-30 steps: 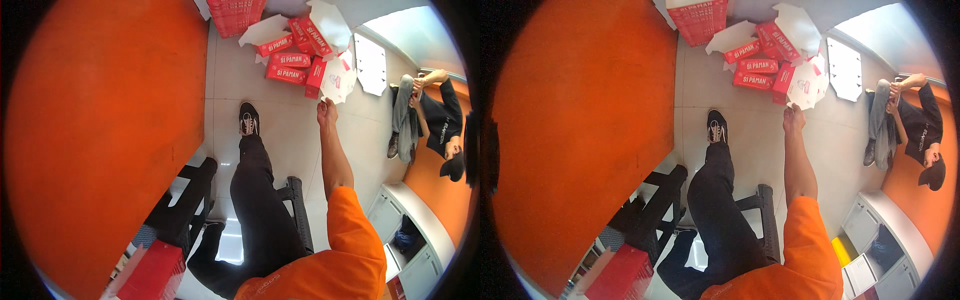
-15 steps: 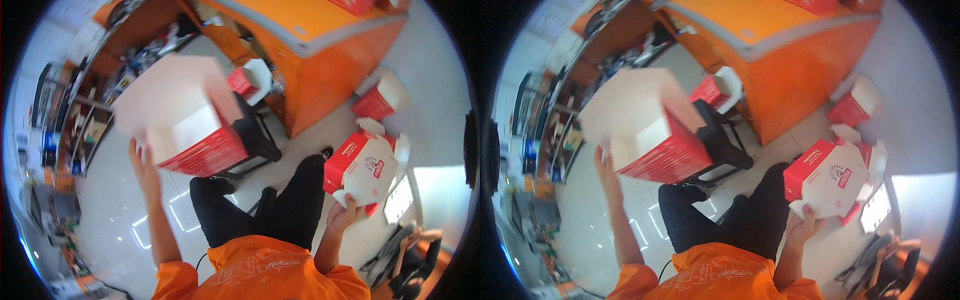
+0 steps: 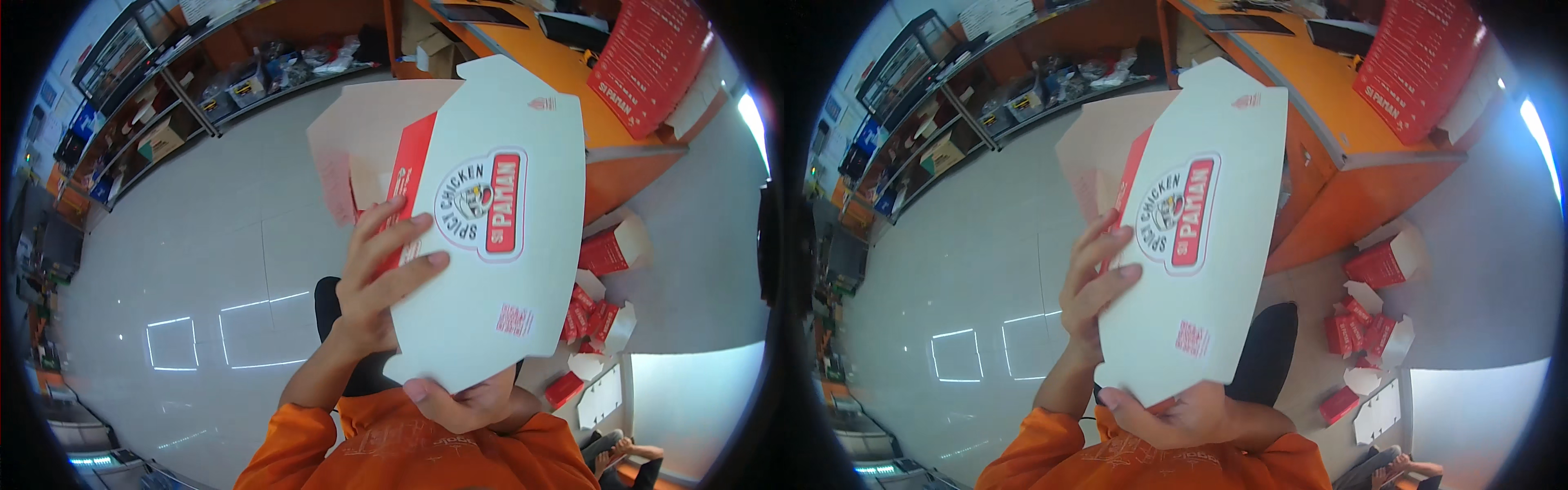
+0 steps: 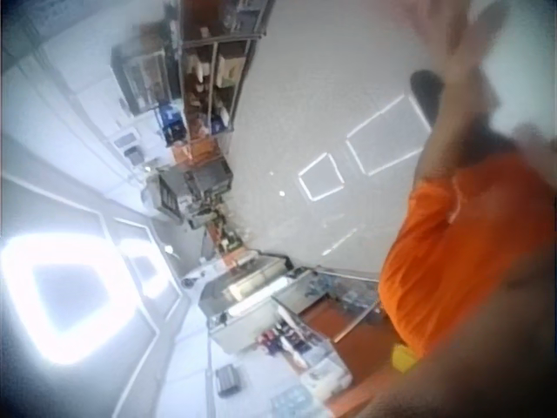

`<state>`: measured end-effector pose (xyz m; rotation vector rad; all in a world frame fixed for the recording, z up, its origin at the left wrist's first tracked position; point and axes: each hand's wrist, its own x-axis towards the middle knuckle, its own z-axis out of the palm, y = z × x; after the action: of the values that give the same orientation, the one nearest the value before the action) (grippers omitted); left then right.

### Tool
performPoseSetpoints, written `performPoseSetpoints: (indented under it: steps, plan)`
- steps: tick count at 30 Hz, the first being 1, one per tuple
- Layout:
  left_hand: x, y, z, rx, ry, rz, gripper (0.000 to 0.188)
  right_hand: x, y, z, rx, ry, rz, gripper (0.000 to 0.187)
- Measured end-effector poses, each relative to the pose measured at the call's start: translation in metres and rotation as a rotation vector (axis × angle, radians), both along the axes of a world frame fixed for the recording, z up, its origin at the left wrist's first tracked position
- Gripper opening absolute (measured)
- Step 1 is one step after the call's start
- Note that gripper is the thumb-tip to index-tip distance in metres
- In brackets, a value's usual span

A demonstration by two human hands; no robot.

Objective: The person assembles red and white cardboard boxes by folding and interlocking the flaps. They repeatedly pick up flat pieces, fold them into box shapes, and place the finished boxes on the floor.

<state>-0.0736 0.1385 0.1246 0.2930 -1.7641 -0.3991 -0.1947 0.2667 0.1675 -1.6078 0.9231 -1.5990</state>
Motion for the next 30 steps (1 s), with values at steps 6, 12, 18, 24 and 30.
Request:
performPoseSetpoints:
  steps: [6, 12, 18, 24, 30]
  plan:
    - [-0.004, -0.019, 0.018, 0.510, 0.493, -0.071, 0.022, -0.052, 0.014, -0.028, -0.409, 0.041, -0.118, 0.061]
    - [-0.010, -0.062, 0.037, 0.709, 0.525, -0.300, 0.027, -0.095, -0.044, -0.022, 0.105, -0.374, -0.451, 0.072]
    - [0.000, -0.137, 0.046, 0.755, 0.073, -0.160, 0.039, -0.118, -0.119, 0.010, 0.223, -0.411, -0.098, 0.041]
    - [0.008, -0.157, 0.035, 0.888, -0.320, 0.092, 0.034, -0.126, -0.193, -0.028, 0.169, -0.032, -0.241, 0.033]
    - [0.020, -0.163, -0.008, 0.670, -0.442, 0.473, 0.032, -0.118, -0.207, -0.061, 0.242, 0.101, -0.283, 0.043]
